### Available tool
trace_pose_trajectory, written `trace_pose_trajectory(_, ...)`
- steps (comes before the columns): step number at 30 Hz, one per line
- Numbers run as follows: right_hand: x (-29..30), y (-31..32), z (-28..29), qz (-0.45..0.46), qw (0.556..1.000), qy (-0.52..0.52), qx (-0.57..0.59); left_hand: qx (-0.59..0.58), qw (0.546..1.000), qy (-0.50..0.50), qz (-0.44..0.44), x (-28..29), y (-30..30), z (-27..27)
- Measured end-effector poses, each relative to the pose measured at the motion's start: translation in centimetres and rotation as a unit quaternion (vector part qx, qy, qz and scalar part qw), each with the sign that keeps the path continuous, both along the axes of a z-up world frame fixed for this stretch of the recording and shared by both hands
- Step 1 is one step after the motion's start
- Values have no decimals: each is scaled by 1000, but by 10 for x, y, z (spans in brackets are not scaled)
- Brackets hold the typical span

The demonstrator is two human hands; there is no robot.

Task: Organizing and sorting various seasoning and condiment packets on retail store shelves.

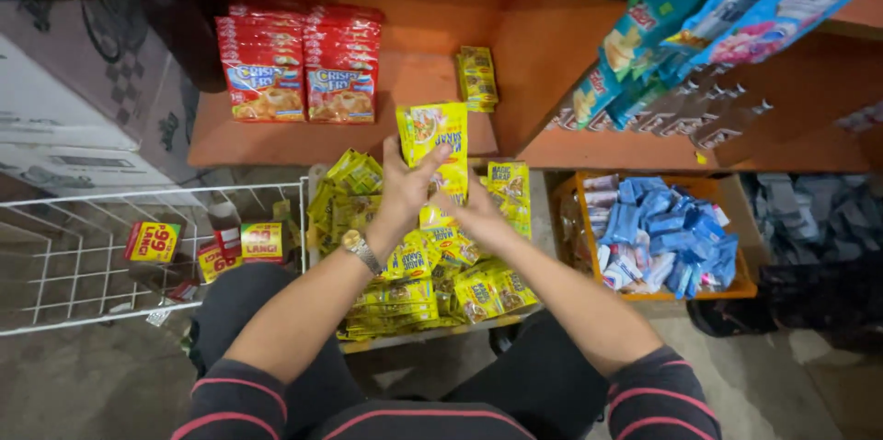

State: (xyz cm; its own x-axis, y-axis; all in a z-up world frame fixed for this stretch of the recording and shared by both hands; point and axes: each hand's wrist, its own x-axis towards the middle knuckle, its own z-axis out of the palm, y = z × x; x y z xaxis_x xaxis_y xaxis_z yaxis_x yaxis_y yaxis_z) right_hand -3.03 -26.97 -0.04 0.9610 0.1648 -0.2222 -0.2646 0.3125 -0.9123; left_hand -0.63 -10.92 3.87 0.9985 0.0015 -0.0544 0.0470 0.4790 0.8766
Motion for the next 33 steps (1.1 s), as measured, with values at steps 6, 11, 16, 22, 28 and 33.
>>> trace_pose_trajectory(6,-4,9,25,80,969,-133,-194,-2,1000,-13,1,13,15,16)
trace_pose_trajectory(11,-2,6,22,81,978,-140,-130,-19,1000,-18,-17,17,16,15)
trace_pose_trajectory(16,13,-12,3,17,990,-104,-96,16,996,-81,-42,11,14,18)
trace_pose_trajectory(22,12,-2,-6,-63,995,-74,16,100,987,-111,-55,-2,2,11)
trace_pose_trajectory(28,4,2,-33,-68,958,-83,-266,317,946,-51,38,-4,1,-6)
trace_pose_trajectory(33,-9,10,8,-18,935,-149,-320,220,973,-37,58,5,6,-8)
